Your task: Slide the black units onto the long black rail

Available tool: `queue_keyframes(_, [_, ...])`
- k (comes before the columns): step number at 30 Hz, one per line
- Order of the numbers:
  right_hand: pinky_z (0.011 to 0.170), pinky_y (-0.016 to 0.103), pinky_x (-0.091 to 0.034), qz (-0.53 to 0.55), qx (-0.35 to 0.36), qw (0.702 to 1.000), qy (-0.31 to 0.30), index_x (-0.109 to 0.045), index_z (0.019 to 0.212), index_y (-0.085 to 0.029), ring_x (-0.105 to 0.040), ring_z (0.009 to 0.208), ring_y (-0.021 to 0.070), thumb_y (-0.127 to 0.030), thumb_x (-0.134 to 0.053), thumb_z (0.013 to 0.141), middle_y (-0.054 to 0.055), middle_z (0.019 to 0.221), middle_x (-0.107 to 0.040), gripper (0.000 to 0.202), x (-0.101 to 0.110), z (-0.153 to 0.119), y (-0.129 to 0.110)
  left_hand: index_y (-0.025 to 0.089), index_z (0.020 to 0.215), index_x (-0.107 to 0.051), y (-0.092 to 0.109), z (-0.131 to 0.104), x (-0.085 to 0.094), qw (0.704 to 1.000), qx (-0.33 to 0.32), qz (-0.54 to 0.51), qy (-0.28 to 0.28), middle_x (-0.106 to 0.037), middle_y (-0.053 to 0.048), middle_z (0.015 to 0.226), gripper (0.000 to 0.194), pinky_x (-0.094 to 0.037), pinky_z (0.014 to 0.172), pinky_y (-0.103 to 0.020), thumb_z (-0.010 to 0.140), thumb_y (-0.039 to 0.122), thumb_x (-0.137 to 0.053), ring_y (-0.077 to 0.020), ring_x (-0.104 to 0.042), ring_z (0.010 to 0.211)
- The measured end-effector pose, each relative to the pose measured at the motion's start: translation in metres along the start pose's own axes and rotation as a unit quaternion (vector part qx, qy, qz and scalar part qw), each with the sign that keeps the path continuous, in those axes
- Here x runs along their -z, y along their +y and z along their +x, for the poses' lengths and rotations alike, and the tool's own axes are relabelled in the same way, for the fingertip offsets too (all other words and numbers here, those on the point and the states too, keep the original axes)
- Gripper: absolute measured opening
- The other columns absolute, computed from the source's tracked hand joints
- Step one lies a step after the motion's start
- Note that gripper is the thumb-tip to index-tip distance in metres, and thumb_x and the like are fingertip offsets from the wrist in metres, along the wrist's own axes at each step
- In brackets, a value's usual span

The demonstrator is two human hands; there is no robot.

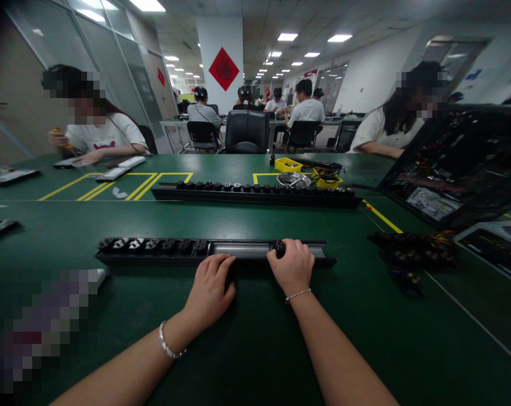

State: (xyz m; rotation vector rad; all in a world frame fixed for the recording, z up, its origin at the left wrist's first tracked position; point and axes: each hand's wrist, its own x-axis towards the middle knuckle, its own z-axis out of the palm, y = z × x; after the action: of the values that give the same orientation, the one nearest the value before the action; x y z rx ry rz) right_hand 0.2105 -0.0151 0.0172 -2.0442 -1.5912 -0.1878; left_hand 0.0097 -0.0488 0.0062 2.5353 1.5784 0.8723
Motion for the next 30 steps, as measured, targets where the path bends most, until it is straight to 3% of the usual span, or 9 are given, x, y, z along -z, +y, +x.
queue_keyframes(30, [0.078, 0.037, -0.034, -0.017, -0.049, 0.998, -0.043, -0.061, 0.095, -0.016, -0.052, 0.091, 0.0247, -0.038, -0.046, 0.077, 0.01, 0.096, -0.064, 0.032, 0.0094, 0.0064, 0.0075, 0.016, 0.128, -0.047, -0.0011, -0.0006, -0.001, 1.0, -0.007, 0.009, 0.001, -0.051, -0.011, 0.124, 0.053, -0.035, 0.104, -0.047, 0.075, 0.015, -0.053, -0.027, -0.043, 0.117])
